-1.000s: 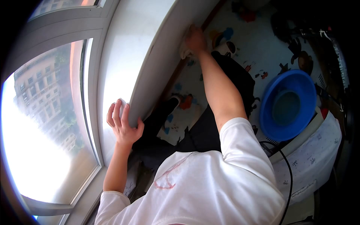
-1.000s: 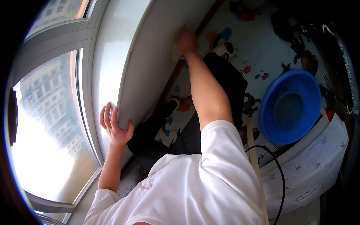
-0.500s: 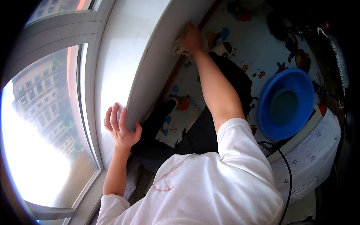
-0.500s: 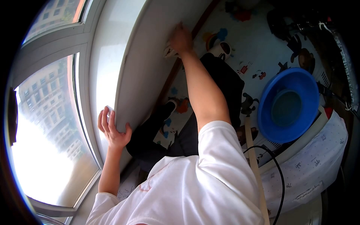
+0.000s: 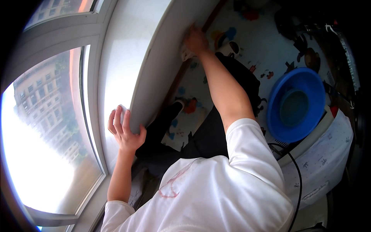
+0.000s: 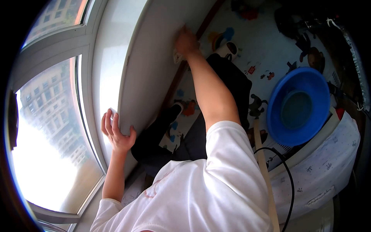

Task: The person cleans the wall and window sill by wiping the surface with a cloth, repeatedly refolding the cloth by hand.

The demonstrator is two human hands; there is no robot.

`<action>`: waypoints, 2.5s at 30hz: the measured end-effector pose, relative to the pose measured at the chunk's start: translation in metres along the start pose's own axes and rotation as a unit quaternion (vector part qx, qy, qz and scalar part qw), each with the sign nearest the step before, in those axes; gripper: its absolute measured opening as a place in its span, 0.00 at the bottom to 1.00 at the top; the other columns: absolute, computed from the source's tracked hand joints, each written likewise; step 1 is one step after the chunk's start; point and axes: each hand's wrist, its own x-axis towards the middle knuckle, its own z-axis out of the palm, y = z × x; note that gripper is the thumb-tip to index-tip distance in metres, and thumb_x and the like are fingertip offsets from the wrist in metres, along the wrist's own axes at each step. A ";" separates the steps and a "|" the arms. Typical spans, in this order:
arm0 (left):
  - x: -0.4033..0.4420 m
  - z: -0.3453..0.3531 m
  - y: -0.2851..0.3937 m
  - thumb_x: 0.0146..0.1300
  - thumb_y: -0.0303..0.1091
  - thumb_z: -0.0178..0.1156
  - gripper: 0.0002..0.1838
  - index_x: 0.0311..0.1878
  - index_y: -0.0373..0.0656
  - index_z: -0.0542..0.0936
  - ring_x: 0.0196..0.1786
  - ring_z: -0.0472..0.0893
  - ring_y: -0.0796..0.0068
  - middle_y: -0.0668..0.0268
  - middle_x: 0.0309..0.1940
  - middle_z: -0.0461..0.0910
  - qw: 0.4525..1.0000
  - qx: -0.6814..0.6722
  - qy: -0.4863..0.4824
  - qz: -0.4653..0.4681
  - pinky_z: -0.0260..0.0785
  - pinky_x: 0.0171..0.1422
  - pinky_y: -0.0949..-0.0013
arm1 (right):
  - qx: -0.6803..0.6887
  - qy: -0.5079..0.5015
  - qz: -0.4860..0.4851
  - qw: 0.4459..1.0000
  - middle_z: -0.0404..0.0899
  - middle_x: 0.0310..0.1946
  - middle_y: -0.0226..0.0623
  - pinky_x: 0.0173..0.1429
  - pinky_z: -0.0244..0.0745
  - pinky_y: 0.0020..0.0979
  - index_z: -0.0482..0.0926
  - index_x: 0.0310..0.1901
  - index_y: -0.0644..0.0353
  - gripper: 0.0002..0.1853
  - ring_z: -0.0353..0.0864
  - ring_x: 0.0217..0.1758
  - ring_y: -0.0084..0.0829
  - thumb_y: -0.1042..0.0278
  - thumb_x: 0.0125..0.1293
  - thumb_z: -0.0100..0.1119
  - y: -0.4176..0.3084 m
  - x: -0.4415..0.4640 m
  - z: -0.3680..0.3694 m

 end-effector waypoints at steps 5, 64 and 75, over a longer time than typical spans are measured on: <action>0.000 -0.002 0.001 0.39 0.30 0.60 0.39 0.62 0.46 0.64 0.64 0.61 0.48 0.51 0.62 0.63 1.000 0.004 -0.006 -0.002 0.52 0.66 0.52 | 0.006 0.005 0.002 1.000 0.62 0.63 0.49 0.64 0.65 0.43 0.55 0.67 0.64 0.30 0.66 0.61 0.47 0.66 0.64 0.45 -0.001 0.007 -0.006; -0.005 -0.002 -0.003 0.35 0.31 0.59 0.39 0.60 0.47 0.68 0.63 0.62 0.51 0.57 0.62 0.65 1.000 -0.010 0.005 -0.020 0.53 0.66 0.54 | -0.154 0.031 -0.063 0.986 0.63 0.60 0.54 0.61 0.66 0.44 0.53 0.66 0.71 0.30 0.68 0.59 0.49 0.62 0.67 0.41 0.022 0.023 0.039; -0.004 0.001 -0.001 0.37 0.31 0.59 0.38 0.61 0.47 0.67 0.63 0.63 0.50 0.54 0.62 0.65 1.000 0.007 0.017 -0.003 0.53 0.66 0.53 | -0.060 0.038 -0.050 0.996 0.64 0.59 0.56 0.60 0.67 0.44 0.52 0.66 0.74 0.32 0.70 0.57 0.49 0.60 0.67 0.41 0.028 0.037 0.055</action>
